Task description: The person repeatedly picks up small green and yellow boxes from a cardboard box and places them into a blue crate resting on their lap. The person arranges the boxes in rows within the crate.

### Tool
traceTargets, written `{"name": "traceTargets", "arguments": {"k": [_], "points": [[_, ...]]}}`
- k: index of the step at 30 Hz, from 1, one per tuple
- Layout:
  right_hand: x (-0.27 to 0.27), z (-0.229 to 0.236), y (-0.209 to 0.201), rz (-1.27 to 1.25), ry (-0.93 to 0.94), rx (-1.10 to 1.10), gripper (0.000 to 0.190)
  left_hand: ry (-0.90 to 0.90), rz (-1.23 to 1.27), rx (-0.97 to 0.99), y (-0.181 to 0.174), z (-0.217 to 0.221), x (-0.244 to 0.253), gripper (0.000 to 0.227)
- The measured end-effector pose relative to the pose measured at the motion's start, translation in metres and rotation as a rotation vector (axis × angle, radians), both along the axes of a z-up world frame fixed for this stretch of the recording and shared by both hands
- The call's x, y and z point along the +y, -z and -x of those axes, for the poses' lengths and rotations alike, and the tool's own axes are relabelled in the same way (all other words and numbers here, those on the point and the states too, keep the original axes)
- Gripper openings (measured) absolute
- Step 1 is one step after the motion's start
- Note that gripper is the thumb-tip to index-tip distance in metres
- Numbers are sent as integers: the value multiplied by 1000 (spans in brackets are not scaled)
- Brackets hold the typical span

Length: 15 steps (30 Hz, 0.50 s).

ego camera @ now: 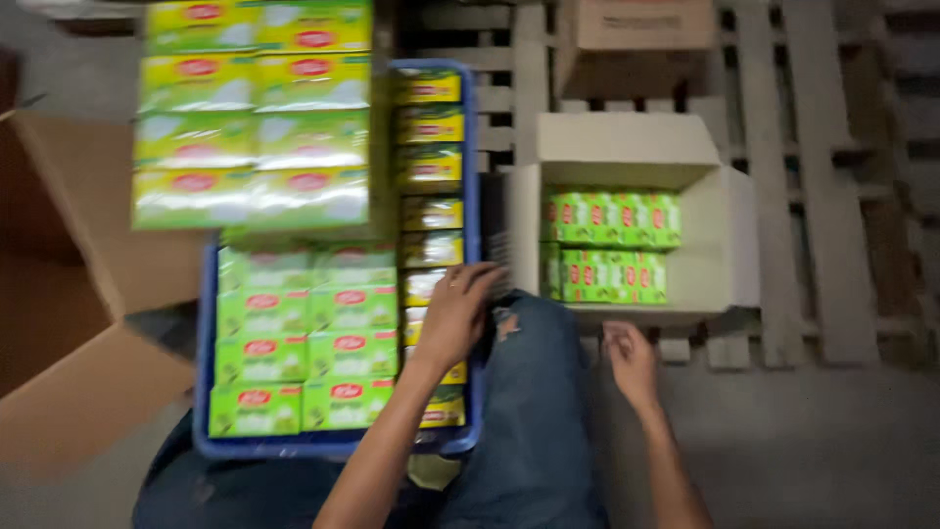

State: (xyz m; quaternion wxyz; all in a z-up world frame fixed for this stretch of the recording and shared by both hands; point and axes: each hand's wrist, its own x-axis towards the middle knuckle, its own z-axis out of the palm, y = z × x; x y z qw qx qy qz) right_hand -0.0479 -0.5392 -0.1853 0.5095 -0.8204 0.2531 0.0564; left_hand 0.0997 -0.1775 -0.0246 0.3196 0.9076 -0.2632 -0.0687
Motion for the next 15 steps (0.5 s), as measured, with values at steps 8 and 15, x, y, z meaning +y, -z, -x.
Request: {"name": "traceTargets", "arguments": {"k": [8,15], "points": [[-34,-94,-15,258,-87,-22,35,-167,50,-182,22,-15,-19,55],[-29,-158,147,312,-280,209,41,-333,154,-139,21,-6,-16,43]]}}
